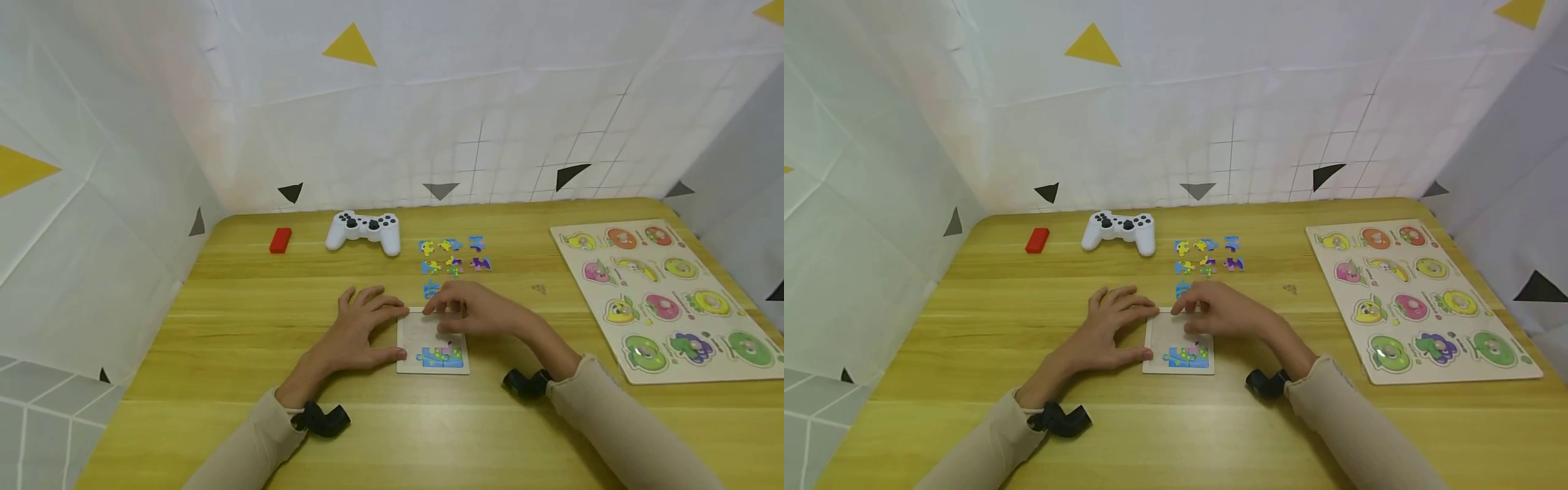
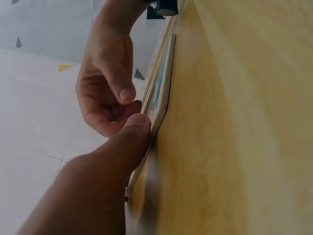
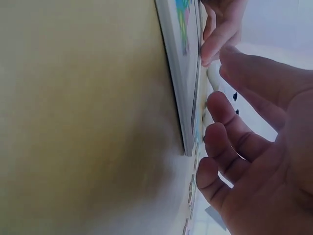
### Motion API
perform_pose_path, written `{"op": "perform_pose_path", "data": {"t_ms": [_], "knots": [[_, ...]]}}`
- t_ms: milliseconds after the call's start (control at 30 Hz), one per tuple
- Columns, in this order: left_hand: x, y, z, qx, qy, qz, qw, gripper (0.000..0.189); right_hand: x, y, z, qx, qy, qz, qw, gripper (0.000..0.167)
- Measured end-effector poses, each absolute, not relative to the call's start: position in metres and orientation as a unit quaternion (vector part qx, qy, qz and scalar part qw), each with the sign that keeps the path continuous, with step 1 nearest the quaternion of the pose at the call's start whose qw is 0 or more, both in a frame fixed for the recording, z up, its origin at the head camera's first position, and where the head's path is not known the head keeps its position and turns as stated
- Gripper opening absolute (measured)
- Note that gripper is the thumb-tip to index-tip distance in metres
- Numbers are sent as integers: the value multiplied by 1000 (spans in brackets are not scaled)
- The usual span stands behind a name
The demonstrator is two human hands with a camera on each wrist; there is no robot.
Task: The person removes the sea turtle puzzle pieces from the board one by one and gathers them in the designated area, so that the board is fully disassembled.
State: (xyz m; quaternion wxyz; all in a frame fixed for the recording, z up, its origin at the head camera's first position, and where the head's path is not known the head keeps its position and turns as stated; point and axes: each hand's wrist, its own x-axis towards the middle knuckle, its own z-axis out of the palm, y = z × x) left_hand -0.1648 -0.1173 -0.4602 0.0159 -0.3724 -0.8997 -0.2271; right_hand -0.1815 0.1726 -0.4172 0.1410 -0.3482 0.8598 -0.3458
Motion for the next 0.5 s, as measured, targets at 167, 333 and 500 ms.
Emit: {"op": "perform_pose_path", "data": {"t_ms": [167, 333, 500], "knots": [[-164, -117, -461, -375, -898, -230, 24, 67, -171, 174, -418, -374, 854, -335, 137, 30], [-165, -117, -462, -379, -897, -225, 33, 67, -160, 173, -418, -383, 857, -318, 134, 34], [-165, -117, -462, -378, -898, -224, 32, 68, -152, 173, -417, -398, 854, -306, 136, 34]]}}
